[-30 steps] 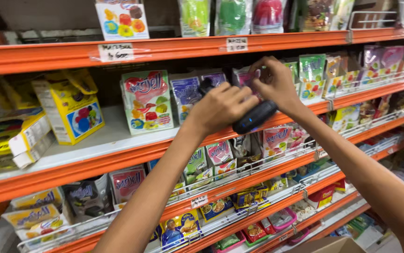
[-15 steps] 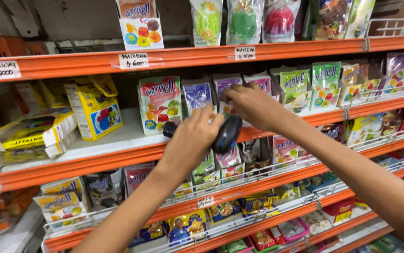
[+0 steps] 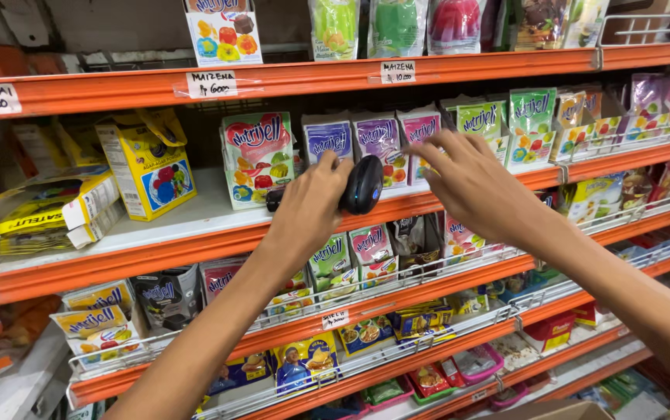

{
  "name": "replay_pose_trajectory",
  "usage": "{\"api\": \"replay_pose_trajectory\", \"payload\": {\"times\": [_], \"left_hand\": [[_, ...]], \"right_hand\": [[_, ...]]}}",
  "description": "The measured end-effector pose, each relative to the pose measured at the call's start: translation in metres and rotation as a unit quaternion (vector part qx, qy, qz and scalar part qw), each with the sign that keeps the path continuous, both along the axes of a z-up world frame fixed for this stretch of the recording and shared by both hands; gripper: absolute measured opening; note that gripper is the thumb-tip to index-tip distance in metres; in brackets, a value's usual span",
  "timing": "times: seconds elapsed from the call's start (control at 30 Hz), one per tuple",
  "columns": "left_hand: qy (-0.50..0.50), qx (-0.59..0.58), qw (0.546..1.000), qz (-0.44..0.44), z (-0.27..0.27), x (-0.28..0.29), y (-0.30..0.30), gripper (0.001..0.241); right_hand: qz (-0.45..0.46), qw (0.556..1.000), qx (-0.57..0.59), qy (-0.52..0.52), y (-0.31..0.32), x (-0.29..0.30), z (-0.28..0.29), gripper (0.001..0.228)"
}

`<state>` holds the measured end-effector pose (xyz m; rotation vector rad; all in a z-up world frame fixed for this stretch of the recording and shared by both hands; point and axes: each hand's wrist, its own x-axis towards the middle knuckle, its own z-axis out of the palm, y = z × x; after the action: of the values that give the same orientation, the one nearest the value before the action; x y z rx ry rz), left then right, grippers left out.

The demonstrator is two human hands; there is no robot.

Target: The person takes packets of food from a shelf, scans them using a handheld scanner, and puts them into a cardboard box on the floor.

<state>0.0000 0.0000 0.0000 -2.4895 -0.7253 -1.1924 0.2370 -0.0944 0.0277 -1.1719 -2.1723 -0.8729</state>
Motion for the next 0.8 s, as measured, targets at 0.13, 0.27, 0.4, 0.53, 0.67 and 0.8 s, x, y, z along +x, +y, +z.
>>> {"api": "replay_pose_trajectory", "payload": {"times": [0.13, 0.27, 0.4, 0.53, 0.67, 0.8], "left_hand": [[-0.019, 0.019, 0.999, -0.029, 0.001, 0.001, 0.001, 0.053], [-0.042, 0.108, 0.992, -0.057, -0.001, -0.003, -0.018, 0.056], [0.068, 0.061, 0.996, 0.011, -0.04, 0.011, -0.072, 0.035], [0.011, -0.059, 0.953, -0.296, -0.132, 0.025, -0.157, 0.065], [0.045, -0.204, 0.888, -0.409, -0.237, 0.06, -0.205, 0.061], [-0.122, -0.479, 0.776, -0.391, -0.34, 0.099, -0.243, 0.052]], "right_hand": [[-0.038, 0.996, 0.022, -0.075, -0.057, 0.003, -0.025, 0.051], [-0.045, 0.998, -0.044, 0.012, -0.129, 0.033, -0.096, 0.054], [-0.112, 0.933, -0.264, 0.217, -0.18, 0.071, -0.226, 0.054], [-0.133, 0.821, -0.363, 0.421, -0.245, 0.068, -0.346, 0.044], [-0.135, 0.757, -0.311, 0.558, -0.313, 0.014, -0.415, 0.036], [-0.202, 0.738, -0.309, 0.565, -0.338, -0.039, -0.422, 0.032]]}}
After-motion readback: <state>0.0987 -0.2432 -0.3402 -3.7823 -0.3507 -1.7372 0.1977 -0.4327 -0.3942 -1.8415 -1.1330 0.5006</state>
